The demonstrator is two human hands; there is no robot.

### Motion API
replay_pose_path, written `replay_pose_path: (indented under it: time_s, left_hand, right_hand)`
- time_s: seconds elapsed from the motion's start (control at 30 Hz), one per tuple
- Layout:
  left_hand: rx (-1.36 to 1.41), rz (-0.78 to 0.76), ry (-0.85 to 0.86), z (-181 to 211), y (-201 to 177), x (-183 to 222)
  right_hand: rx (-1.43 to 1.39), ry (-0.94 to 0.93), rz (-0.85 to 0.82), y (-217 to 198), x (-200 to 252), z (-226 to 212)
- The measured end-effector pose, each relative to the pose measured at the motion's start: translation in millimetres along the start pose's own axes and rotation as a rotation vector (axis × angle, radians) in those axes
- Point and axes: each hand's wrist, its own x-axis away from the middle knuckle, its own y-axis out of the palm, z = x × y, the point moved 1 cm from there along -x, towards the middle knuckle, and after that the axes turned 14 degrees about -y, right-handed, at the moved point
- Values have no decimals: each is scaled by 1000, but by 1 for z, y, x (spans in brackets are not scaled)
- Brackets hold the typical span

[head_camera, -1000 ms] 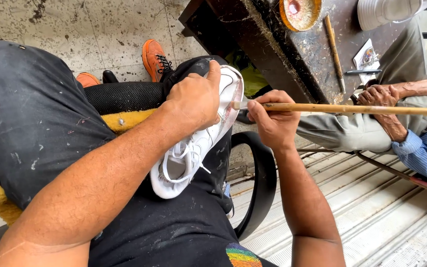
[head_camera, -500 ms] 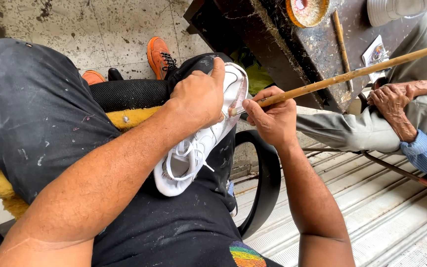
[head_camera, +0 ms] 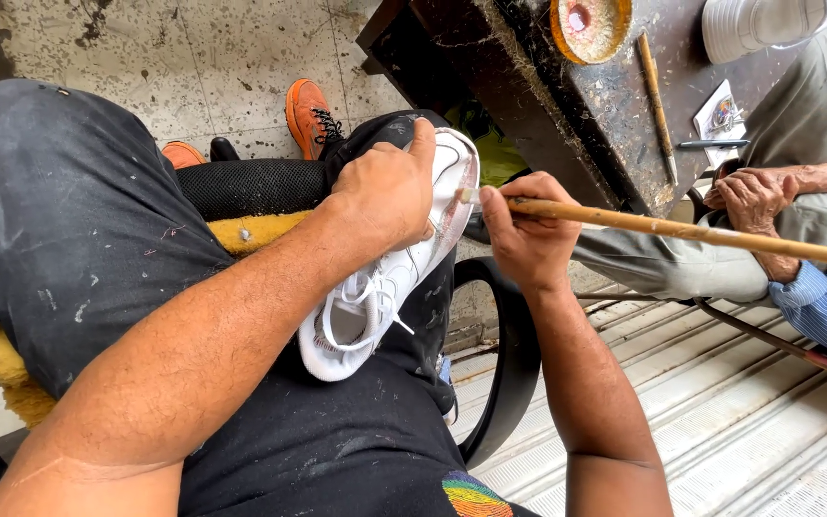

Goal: Applying adhesive or paint to the seam of a white sneaker using a brush at a repair bench

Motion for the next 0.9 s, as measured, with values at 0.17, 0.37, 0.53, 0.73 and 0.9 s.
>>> replay_pose_path:
  time_s: [0.17, 0.37, 0.53, 0.73, 0.9]
  left_hand:
    - [5, -33, -14, 2, -4, 3]
    - [-1, -46, -14, 1, -6, 3]
    - [-9, -58, -20, 2, -9, 5]
    - [-10, -59, -31, 3, -8, 5]
    - [-11, -78, -41, 3, -8, 3]
  right_hand:
    - [-85, 18, 100, -1, 0, 25]
    - [-106, 39, 71, 0, 1, 19]
    - [-80, 38, -60, 1, -2, 4]
    - [-124, 40, 69, 2, -4, 20]
    - [-5, -134, 125, 3, -16, 12]
